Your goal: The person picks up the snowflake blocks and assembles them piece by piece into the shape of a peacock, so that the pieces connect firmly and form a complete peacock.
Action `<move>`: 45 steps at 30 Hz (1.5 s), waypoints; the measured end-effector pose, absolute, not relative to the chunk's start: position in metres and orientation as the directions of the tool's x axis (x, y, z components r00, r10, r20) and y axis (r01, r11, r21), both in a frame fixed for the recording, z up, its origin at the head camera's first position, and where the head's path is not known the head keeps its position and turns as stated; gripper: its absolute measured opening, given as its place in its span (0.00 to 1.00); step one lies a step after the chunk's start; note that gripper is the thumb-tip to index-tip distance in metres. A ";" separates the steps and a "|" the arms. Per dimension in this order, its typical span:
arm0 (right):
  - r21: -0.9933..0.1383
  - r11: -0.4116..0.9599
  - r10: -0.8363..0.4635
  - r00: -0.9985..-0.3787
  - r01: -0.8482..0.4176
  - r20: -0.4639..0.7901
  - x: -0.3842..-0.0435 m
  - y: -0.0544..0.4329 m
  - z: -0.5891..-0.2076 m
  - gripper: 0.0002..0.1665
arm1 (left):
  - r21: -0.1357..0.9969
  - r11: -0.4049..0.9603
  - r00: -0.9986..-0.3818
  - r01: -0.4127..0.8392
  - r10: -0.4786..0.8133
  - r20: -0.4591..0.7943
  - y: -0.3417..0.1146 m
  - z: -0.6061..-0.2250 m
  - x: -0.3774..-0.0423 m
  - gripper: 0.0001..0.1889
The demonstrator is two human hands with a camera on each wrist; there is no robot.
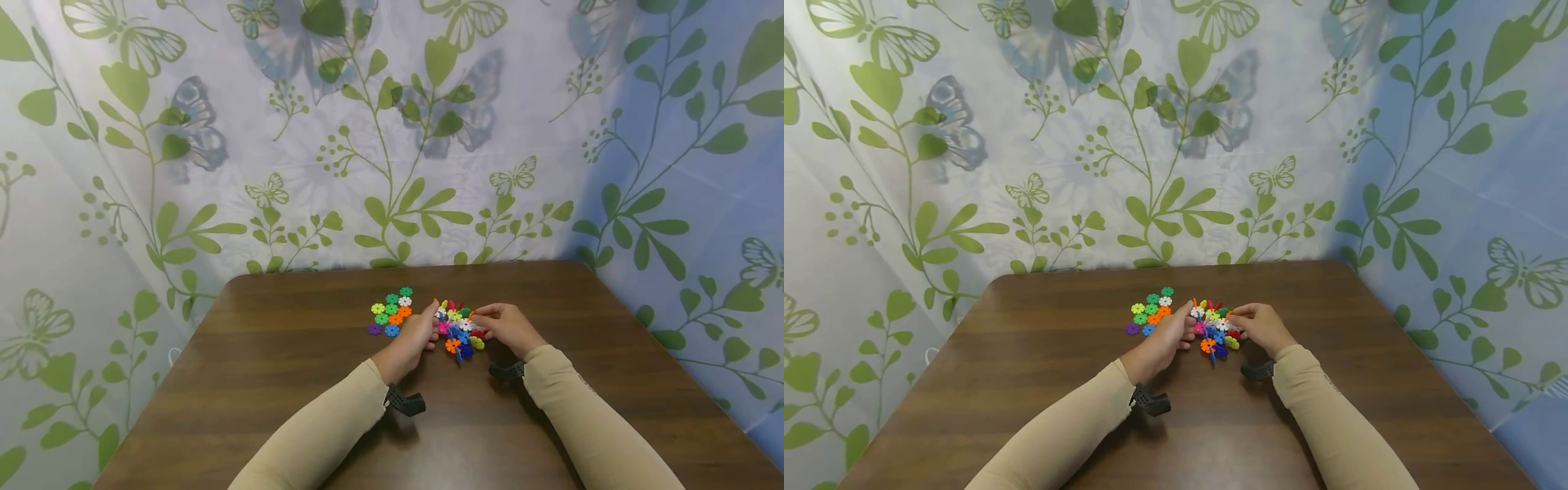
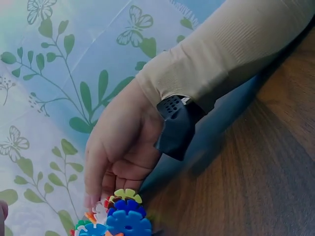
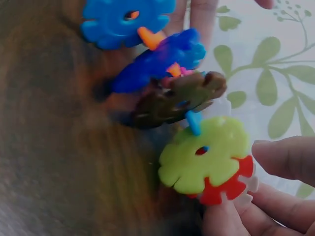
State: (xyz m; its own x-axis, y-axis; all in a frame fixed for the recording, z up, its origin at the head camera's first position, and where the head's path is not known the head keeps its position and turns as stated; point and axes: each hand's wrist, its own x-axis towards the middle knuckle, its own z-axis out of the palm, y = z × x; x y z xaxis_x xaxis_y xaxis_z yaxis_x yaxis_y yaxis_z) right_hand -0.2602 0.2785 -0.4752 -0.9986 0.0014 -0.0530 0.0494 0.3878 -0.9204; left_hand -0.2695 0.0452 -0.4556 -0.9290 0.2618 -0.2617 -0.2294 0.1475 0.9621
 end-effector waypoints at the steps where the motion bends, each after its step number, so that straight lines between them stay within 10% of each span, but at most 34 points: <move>1: -0.909 0.414 -0.003 -0.999 0.040 -0.045 -0.259 0.277 -0.475 0.26 | 0.961 0.153 -0.929 -0.230 0.260 -0.264 0.044 -0.455 -0.269 0.38; 17: -0.878 0.477 -0.001 -1.000 0.026 -0.030 -0.261 0.266 -0.472 0.26 | 0.968 0.128 -0.935 -0.215 0.258 -0.242 0.035 -0.454 -0.272 0.40; 30: -0.694 0.709 0.051 -0.972 -0.126 0.228 -0.255 0.248 -0.454 0.24 | 0.857 0.464 -0.970 0.224 0.194 0.148 -0.042 -0.469 -0.297 0.19; 36: -0.556 0.735 -0.185 -0.903 -0.388 0.387 -0.254 0.183 -0.437 0.16 | 0.728 0.604 -0.943 0.325 0.261 0.204 -0.087 -0.479 -0.307 0.08; 45: -0.460 0.780 -0.414 -0.901 -0.424 0.129 -0.272 0.103 -0.445 0.17 | 0.576 0.663 -0.876 0.478 0.405 0.261 -0.094 -0.491 -0.315 0.14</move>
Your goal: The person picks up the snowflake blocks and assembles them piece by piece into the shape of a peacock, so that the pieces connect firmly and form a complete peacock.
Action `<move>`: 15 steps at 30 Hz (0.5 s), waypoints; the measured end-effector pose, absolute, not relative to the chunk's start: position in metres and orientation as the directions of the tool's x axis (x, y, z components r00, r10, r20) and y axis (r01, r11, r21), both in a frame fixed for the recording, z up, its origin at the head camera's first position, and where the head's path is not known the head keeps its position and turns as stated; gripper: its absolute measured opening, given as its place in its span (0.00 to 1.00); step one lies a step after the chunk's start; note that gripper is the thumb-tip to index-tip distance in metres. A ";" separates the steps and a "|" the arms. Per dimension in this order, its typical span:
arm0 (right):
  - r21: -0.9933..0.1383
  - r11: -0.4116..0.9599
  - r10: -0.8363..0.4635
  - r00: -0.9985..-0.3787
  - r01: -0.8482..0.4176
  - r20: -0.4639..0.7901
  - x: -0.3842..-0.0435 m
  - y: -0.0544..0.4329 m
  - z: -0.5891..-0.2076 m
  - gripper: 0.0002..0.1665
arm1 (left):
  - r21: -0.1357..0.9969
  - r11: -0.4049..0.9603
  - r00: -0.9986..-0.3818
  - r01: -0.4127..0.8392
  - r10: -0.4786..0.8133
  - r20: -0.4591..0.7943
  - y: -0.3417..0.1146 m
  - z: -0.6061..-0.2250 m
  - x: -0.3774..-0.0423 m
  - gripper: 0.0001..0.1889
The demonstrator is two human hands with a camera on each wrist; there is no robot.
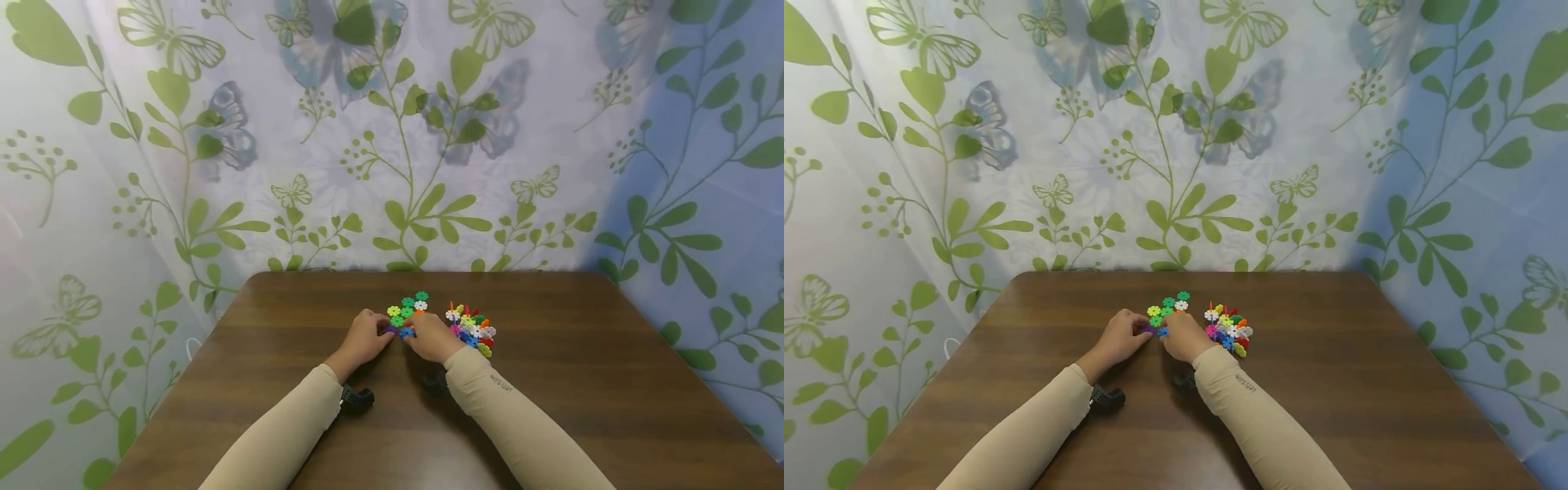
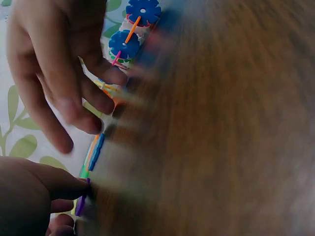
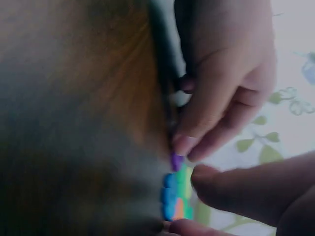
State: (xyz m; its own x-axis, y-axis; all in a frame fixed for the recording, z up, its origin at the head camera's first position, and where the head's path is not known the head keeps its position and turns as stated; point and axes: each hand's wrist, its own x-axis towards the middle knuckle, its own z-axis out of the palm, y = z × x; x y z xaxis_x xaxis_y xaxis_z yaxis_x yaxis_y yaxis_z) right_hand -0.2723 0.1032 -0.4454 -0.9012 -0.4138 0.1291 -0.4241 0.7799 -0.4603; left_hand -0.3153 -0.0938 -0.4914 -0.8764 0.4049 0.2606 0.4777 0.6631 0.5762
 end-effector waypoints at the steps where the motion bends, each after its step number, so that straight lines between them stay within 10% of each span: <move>1: -0.435 0.797 -0.410 -0.904 -0.419 0.119 -0.274 0.101 -0.448 0.18 | 0.578 0.661 -0.876 0.479 0.405 0.263 -0.093 -0.492 -0.315 0.14; 15: -0.594 0.732 -0.341 -0.934 -0.333 0.104 -0.277 0.107 -0.467 0.08 | 0.793 0.493 -0.906 0.359 0.388 0.169 -0.104 -0.487 -0.315 0.12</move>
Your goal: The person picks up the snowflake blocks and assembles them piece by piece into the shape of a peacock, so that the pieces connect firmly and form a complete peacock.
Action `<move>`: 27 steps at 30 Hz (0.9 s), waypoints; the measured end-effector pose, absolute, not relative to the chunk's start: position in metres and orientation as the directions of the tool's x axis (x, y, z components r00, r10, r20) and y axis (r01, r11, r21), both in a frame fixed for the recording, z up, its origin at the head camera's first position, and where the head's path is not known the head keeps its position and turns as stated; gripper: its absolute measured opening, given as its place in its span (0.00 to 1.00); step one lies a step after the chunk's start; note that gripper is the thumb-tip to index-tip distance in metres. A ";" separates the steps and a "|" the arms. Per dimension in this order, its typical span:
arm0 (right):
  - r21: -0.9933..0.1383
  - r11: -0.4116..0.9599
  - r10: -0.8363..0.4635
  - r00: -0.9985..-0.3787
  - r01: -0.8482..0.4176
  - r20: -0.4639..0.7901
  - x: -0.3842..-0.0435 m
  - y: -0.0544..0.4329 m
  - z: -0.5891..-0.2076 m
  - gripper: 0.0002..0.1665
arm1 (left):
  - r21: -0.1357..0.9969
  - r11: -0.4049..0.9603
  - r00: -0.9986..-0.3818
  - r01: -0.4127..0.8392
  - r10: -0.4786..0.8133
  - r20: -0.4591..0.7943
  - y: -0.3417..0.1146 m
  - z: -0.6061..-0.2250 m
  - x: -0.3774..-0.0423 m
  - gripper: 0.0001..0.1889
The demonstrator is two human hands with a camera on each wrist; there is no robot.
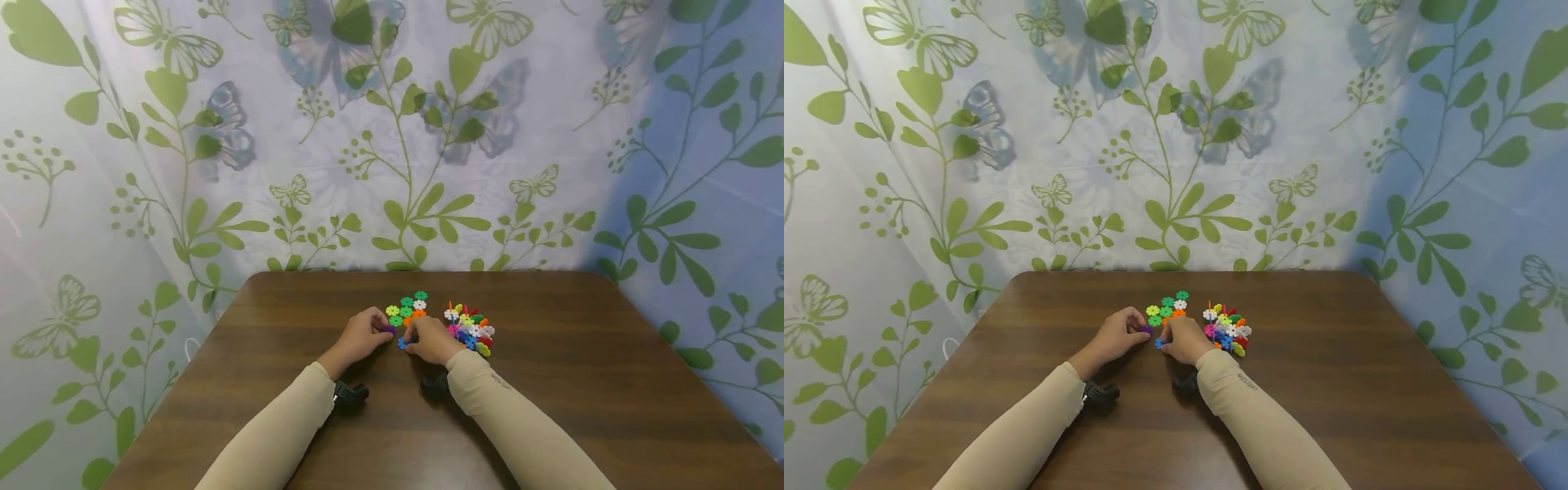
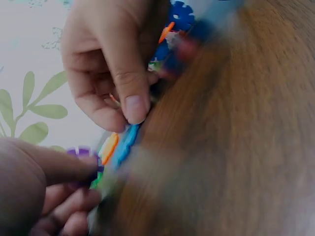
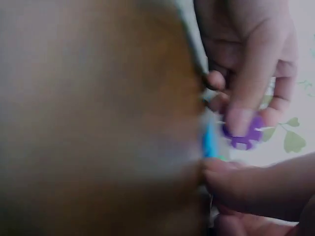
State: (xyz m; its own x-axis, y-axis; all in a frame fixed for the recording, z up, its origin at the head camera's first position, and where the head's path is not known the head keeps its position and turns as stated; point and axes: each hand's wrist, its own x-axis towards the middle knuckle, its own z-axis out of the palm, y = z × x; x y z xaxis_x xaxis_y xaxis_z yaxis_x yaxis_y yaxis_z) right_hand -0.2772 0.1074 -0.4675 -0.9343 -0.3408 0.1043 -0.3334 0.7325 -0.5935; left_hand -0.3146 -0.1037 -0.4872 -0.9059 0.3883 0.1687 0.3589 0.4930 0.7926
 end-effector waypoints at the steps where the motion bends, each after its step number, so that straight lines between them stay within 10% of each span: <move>1: -0.615 0.716 -0.341 -0.934 -0.330 0.104 -0.276 0.107 -0.468 0.09 | 0.812 0.468 -0.906 0.350 0.390 0.165 -0.106 -0.487 -0.314 0.12; 17: -0.557 0.744 -0.354 -0.925 -0.370 0.140 -0.271 0.092 -0.480 0.17 | 0.886 0.338 -0.916 0.319 0.351 0.196 -0.115 -0.490 -0.313 0.07; 27: -0.941 0.314 -0.135 -0.987 -0.129 0.090 -0.279 0.115 -0.482 0.10 | 0.967 0.113 -0.923 0.230 0.340 0.180 -0.109 -0.492 -0.312 0.07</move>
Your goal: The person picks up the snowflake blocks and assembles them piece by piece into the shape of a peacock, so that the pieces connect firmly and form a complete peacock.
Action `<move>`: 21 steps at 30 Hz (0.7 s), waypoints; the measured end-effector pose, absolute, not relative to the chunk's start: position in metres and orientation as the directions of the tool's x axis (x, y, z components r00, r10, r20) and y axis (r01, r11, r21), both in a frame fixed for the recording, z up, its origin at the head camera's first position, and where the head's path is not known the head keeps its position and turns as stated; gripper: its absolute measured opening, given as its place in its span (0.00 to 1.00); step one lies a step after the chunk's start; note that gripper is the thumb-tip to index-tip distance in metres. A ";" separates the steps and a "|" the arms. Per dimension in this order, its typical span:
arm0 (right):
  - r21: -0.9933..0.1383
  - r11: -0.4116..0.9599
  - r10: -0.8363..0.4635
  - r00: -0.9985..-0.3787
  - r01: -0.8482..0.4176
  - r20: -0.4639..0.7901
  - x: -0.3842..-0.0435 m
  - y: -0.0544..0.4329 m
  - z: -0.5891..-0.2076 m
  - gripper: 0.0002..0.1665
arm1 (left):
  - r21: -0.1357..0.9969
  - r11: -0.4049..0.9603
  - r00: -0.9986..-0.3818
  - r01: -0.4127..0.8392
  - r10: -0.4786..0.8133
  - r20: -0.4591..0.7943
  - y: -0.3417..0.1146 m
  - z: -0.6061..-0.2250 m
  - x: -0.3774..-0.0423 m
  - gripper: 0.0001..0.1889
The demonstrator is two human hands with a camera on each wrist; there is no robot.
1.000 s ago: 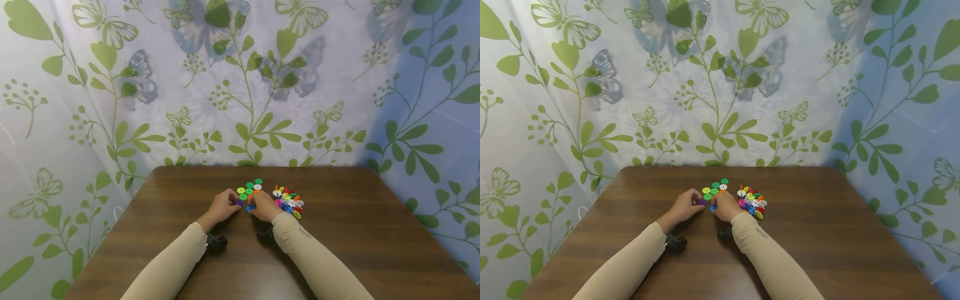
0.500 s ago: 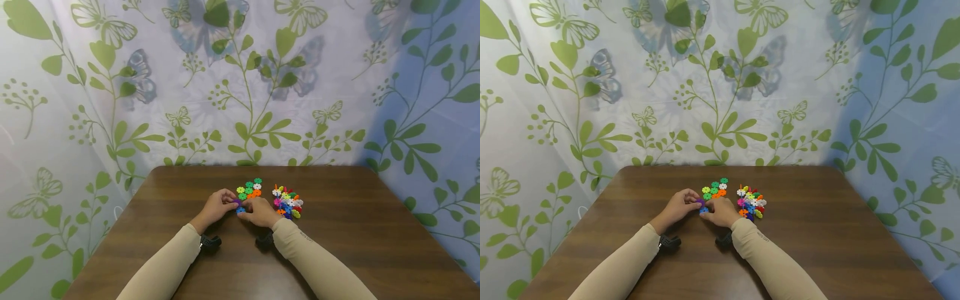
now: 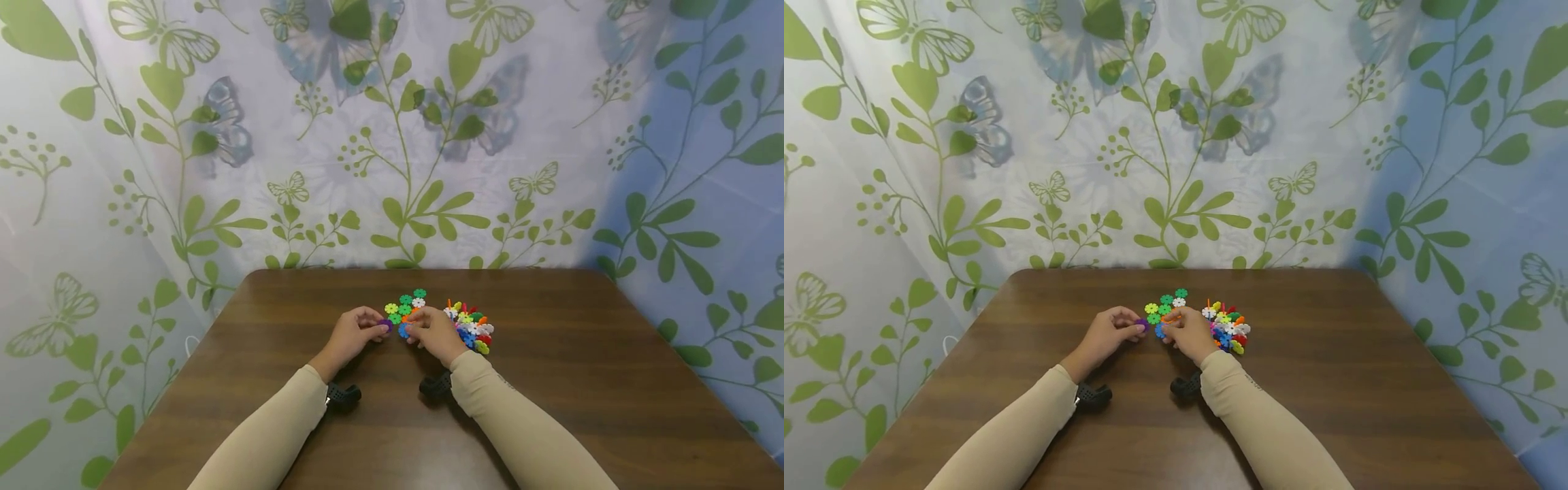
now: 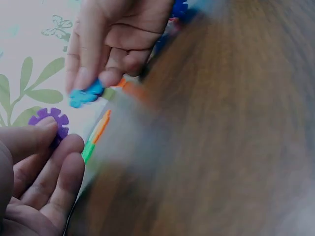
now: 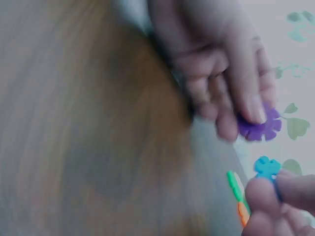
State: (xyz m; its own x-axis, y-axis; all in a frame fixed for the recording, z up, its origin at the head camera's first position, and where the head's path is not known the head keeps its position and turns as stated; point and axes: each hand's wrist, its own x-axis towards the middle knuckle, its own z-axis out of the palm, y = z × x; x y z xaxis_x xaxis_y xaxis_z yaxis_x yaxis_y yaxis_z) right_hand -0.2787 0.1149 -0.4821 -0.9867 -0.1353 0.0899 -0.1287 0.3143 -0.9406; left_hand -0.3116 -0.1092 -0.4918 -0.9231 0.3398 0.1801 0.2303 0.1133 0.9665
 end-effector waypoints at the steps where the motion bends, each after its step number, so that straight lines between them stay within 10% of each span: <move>1: -0.968 0.229 -0.125 -0.990 -0.099 0.072 -0.279 0.116 -0.483 0.12 | 0.969 0.100 -0.922 0.226 0.343 0.179 -0.109 -0.492 -0.311 0.07; 21: -0.966 -0.250 -0.155 -0.987 0.072 -0.034 -0.272 0.107 -0.481 0.17 | 0.872 0.165 -0.869 0.460 0.283 0.405 -0.103 -0.493 -0.303 0.06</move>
